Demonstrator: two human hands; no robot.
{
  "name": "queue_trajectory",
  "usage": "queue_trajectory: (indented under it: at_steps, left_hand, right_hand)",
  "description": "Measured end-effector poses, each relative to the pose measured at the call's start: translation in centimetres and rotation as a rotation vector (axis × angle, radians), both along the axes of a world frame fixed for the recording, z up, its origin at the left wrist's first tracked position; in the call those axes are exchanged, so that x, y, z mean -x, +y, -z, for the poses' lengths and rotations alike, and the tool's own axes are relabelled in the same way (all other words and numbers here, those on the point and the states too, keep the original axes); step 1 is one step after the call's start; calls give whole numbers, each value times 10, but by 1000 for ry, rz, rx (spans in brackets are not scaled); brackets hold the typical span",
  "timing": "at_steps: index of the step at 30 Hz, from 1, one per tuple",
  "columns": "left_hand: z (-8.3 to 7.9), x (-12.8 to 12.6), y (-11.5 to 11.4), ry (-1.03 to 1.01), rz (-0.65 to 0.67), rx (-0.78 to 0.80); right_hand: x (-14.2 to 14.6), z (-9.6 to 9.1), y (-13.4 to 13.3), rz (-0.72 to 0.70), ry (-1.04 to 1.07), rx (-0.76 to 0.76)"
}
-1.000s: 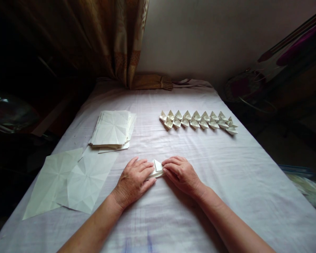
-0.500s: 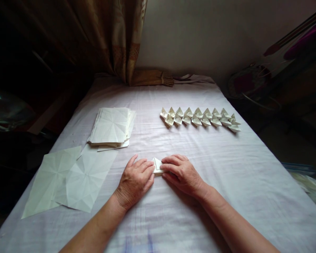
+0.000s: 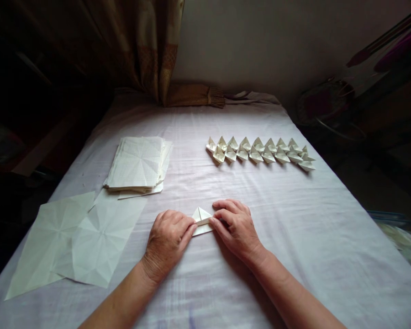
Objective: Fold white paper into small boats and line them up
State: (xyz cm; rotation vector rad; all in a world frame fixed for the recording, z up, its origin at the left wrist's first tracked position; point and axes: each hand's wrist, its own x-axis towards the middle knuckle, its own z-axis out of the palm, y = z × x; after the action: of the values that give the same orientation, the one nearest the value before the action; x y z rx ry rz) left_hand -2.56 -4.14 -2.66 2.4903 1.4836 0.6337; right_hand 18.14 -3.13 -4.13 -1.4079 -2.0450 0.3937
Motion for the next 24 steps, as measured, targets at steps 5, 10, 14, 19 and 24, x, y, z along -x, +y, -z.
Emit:
queue_trajectory:
  at_steps: [5,10,14,19,24]
  left_hand:
    - [-1,-1,-2,63,-72,5]
    - [-2,-2,0,117,-127,28]
    - [1,-4,0,98,-173,35]
    - [6,-5,-2,80,-182,29]
    - [9,-2,-4,47,-205,13]
  right_hand:
    - [6,-1,-2,62,-15,7]
    - [8,-1,-3,83,-43,11]
    - [10,-2,-2,97,-66,13]
    - [12,-2,-2,130,-94,6]
    - [12,2,-3,167,-94,18]
